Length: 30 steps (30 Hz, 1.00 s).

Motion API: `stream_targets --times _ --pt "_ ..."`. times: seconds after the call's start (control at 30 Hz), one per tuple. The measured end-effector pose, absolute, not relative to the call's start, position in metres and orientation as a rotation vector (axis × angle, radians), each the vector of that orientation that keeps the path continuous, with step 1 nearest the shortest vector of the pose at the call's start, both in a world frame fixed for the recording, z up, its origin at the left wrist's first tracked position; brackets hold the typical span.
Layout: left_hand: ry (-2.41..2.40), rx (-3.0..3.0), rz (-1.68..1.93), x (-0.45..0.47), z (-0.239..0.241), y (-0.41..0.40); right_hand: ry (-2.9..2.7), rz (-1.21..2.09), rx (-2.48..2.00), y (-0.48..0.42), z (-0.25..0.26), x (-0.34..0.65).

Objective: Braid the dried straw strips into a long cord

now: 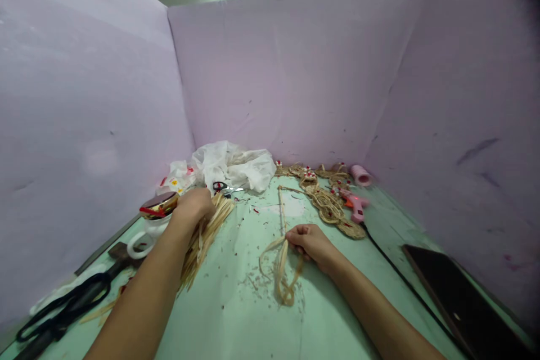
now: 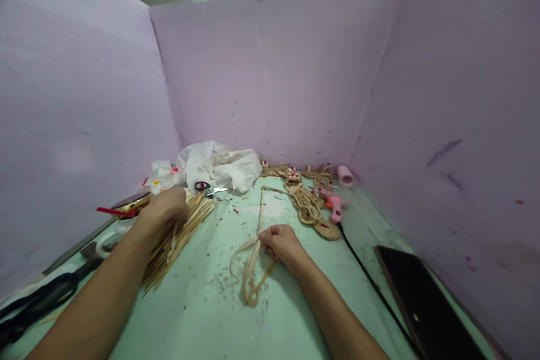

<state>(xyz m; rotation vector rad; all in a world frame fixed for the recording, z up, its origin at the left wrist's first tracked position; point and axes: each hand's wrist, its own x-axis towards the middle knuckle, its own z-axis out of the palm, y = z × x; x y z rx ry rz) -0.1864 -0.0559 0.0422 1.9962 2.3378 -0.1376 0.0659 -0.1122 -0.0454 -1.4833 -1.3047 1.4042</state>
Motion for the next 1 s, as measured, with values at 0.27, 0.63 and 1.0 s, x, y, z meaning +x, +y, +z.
stream_targets --times 0.27,0.63,1.0 --pt "2.366 2.031 -0.070 -0.176 0.057 -0.065 -1.309 1.412 -1.475 -0.111 -0.046 0.068" --pt "1.510 2.144 -0.323 -0.123 0.048 -0.095 -1.274 1.403 -1.482 -0.114 -0.041 0.065" --pt "1.654 2.446 -0.164 -0.070 0.013 -0.118 -1.288 1.423 -1.453 -0.110 -0.047 0.070"
